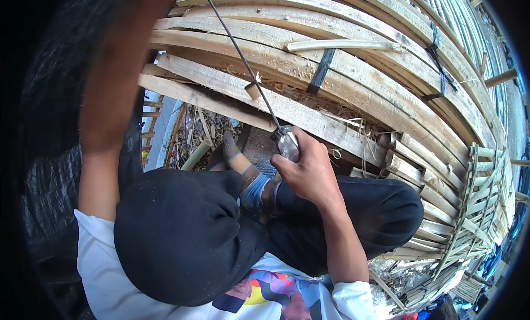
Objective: The person uses a machete to shave and refine a wooden strip while sitting on a pile of wood, then picks up a bamboo pole and positions it against a pre-assembled bamboo framework.
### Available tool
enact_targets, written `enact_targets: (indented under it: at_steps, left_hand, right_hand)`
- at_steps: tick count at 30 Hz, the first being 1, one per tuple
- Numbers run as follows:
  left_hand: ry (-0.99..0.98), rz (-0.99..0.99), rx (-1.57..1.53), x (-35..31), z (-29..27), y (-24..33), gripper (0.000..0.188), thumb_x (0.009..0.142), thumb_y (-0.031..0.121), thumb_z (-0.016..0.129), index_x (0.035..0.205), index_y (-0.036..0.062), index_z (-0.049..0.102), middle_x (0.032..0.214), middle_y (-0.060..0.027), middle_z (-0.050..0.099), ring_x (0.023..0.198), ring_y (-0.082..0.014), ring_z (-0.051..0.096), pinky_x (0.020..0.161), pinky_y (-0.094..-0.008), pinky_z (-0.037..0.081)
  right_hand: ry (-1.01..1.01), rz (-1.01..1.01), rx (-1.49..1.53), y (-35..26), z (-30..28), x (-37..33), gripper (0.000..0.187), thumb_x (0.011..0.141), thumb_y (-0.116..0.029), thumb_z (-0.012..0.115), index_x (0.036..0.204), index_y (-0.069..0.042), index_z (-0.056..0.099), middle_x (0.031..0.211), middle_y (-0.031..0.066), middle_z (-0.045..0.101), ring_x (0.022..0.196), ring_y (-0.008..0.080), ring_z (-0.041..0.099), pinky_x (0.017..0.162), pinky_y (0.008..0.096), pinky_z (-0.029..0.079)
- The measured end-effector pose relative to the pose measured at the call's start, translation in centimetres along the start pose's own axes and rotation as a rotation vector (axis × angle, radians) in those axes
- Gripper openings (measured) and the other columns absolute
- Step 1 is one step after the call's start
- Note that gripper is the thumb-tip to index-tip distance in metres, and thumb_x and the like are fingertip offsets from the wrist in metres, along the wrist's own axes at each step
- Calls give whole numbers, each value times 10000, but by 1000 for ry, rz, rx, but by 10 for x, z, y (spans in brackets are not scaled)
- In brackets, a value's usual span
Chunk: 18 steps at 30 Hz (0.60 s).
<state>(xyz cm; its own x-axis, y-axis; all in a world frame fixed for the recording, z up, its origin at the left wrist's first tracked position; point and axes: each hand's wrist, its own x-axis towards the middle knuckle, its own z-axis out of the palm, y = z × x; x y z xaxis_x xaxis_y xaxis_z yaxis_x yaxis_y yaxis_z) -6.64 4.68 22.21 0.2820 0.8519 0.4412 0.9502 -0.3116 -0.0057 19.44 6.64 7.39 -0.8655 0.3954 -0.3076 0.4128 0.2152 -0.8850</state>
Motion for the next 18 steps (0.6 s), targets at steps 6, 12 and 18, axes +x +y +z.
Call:
enact_targets:
  at_steps: [6,12,18]
  left_hand:
    - [-15,-239,-220,-31,84,-45,663,985,678,210,1434,281,496,1485,-23,494,1460,-314,311,1209,-574,114]
    - [170,-26,-126,22,-29,-3,713,1024,609,219,1404,84,516,1486,-162,461,1458,-335,296,1209,-489,211]
    - [-256,-523,-72,-40,88,-22,667,1016,611,85,1476,284,440,1555,-36,391,1485,-349,222,1205,-616,29]
  right_hand:
    - [40,-42,-28,8,0,16,211,759,-134,677,856,23,574,653,152,570,589,238,532,616,372,467]
    - [11,-12,-22,1,-2,11,205,765,-143,673,846,20,579,620,137,554,561,211,507,586,370,452]
    - [62,-69,-193,1,-19,9,228,752,-154,675,821,30,559,641,187,577,572,286,537,617,417,467]
